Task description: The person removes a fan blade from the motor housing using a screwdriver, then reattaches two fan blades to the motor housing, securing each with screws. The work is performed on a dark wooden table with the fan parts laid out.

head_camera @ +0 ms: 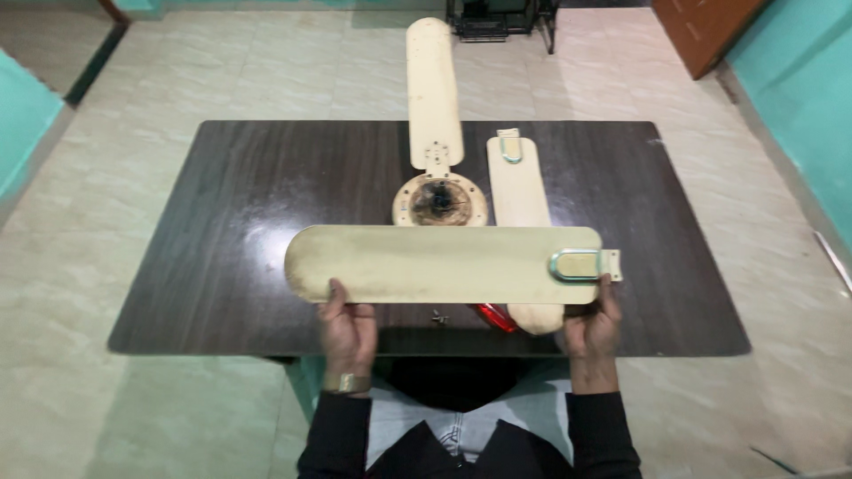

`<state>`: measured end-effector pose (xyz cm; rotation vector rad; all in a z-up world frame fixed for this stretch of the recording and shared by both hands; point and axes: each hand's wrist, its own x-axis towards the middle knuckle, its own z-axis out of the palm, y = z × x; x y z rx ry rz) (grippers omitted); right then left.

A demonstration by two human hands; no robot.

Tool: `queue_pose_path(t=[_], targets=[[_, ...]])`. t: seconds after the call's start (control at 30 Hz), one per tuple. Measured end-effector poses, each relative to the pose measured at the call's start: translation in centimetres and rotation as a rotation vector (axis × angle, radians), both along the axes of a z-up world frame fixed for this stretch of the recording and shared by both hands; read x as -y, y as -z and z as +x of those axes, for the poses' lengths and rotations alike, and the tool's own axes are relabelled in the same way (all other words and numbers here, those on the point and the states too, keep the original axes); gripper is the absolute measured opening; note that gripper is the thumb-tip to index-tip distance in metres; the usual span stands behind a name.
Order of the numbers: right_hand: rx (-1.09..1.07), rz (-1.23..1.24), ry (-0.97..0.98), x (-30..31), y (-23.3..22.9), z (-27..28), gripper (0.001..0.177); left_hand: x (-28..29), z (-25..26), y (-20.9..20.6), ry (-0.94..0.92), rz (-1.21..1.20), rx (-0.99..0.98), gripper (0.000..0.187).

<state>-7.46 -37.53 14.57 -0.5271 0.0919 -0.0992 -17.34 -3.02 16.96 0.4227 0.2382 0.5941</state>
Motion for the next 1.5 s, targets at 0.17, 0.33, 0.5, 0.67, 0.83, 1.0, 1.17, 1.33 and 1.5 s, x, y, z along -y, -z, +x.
queue_pose_path(t=[0.17, 0.33, 0.5, 0.67, 0.83, 1.0, 1.17, 1.33, 1.5], targets=[[0.141, -0.162, -0.056, -2.1, -2.8, -1.5, 0.040, 0.8, 0.6, 0.0, -0.040, 0.034, 0.001, 0.040], [0.337, -0.280, -0.027, -2.7, -4.6, -2.3, 0.034, 1.6, 1.1, -0.8, -0.039, 0.016, 0.099, 0.043], [0.259, -0.209, -0.001, -2.8, -4.2, -2.5, 0.040, 1.4, 0.9, -1.1, -0.042, 0.004, 0.127, 0.044], [0.252, -0.279, -0.022, -2.8, -4.6, -2.7, 0.043, 1.2, 1.1, -0.4, -0.049, 0.010, 0.132, 0.041], [0.219, -0.256, -0.012, -3.4, -5.0, -2.4, 0.043, 0.8, 0.7, -0.4, -0.061, 0.015, 0.073, 0.040], [0.173, -0.248, -0.005, -3.4, -4.7, -2.1, 0.042, 0.2, -0.2, -1.5, -0.008, 0.029, 0.021, 0.041], [0.111, -0.168, 0.014, -3.8, -4.3, -1.9, 0.044, 0.0, -0.4, -2.5, -0.012, 0.141, 0.016, 0.043], [0.114, -0.184, -0.040, -4.1, -4.9, -2.0, 0.040, -0.9, -0.9, -2.1, 0.012, 0.134, -0.035, 0.039], [0.102, -0.170, -0.038, -4.0, -4.4, -2.2, 0.037, -2.0, -0.8, -0.1, 0.076, -0.026, 0.087, 0.039]])
